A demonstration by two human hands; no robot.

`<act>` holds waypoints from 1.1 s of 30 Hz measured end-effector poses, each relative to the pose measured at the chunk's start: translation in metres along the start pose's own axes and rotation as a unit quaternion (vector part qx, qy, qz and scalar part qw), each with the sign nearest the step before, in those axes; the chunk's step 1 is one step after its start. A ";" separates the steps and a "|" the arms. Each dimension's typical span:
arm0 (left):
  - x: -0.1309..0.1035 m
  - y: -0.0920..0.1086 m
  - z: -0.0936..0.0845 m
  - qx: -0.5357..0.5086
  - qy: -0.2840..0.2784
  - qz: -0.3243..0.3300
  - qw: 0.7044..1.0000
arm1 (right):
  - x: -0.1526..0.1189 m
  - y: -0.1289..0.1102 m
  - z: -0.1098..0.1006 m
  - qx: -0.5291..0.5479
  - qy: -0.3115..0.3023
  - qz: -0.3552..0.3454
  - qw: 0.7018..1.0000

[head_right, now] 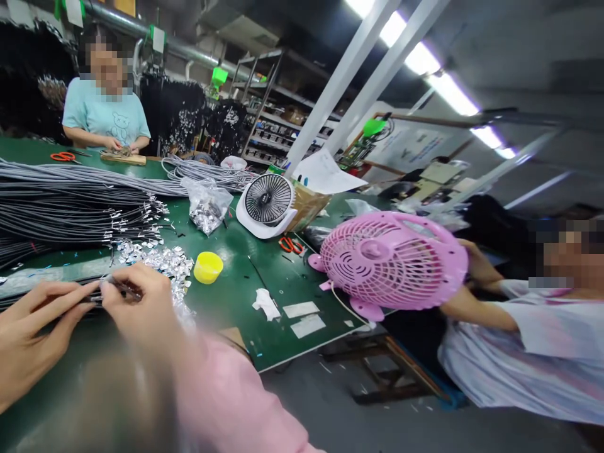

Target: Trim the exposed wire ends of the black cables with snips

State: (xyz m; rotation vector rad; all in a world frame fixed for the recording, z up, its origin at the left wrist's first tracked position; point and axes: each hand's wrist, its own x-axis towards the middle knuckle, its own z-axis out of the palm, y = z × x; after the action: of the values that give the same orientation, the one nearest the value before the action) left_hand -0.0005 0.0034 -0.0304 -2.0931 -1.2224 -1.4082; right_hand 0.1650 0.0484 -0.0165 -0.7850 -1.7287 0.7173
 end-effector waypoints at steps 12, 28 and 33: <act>-0.001 0.003 -0.005 0.008 0.036 -0.056 0.998 | -0.013 -0.002 0.007 -0.096 0.004 -0.210 0.973; -0.005 0.011 -0.004 0.013 0.049 -0.050 0.997 | -0.016 -0.005 0.001 -0.102 -0.025 -0.113 0.988; 0.002 0.011 -0.003 -0.029 0.042 -0.092 0.994 | -0.015 -0.006 0.001 -0.120 -0.039 -0.107 0.986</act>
State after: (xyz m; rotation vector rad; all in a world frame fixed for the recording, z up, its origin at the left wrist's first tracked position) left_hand 0.0069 -0.0045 -0.0250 -1.9777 -1.3860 -1.6116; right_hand 0.1666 0.0327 -0.0208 -0.7257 -1.9606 0.4018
